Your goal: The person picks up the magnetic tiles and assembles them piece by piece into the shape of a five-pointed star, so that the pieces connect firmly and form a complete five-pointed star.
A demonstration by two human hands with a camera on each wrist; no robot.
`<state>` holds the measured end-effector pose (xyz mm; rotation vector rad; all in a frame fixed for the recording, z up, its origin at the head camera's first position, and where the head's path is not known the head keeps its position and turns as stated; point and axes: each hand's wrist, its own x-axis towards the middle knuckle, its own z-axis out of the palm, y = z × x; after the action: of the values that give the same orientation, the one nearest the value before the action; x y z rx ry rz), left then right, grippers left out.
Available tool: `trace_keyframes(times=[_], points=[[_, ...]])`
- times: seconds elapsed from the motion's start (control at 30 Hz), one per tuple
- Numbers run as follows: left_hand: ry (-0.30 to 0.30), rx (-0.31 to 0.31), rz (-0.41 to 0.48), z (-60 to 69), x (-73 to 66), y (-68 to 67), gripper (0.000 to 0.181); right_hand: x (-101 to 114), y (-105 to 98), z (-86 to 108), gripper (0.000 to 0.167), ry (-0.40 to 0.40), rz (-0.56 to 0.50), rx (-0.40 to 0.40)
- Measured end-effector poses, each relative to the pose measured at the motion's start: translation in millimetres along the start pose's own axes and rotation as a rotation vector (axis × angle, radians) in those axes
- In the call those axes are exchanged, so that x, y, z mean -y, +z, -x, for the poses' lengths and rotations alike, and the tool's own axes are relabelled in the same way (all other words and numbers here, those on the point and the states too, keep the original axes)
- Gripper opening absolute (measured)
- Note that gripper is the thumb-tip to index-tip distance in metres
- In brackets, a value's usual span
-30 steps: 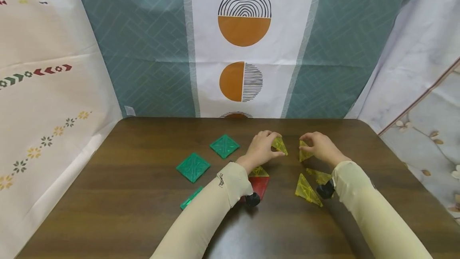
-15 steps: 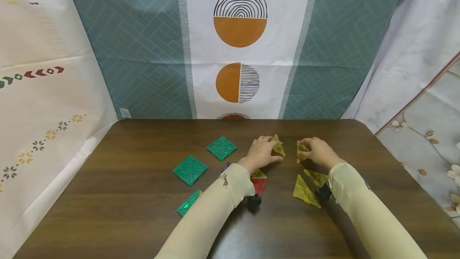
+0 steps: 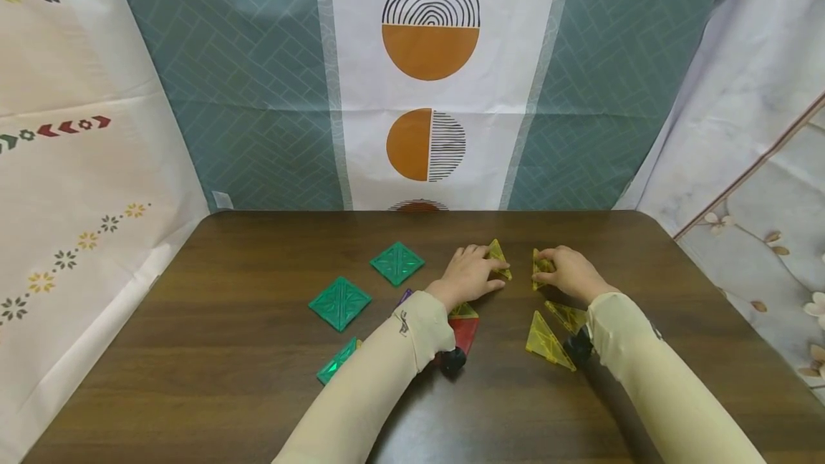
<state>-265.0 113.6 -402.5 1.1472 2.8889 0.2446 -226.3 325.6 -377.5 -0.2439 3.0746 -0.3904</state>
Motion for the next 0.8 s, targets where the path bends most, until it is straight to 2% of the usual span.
trace_keyframes(times=[0.13, 0.43, 0.8], points=[[0.032, 0.015, -0.031, 2.5, -0.6, -3.3, 0.042, 1.4, 0.7, -0.1, 0.043, -0.002, -0.002, -0.001], [0.086, 0.070, -0.012, 11.7, -4.2, -9.3, 0.041, 10.3, 0.6, 1.5, 0.041, -0.018, -0.025, 0.015], [0.146, 0.070, 0.004, 28.3, -6.2, -13.1, 0.038, 21.9, 3.4, 4.7, 0.042, -0.027, -0.030, 0.036]])
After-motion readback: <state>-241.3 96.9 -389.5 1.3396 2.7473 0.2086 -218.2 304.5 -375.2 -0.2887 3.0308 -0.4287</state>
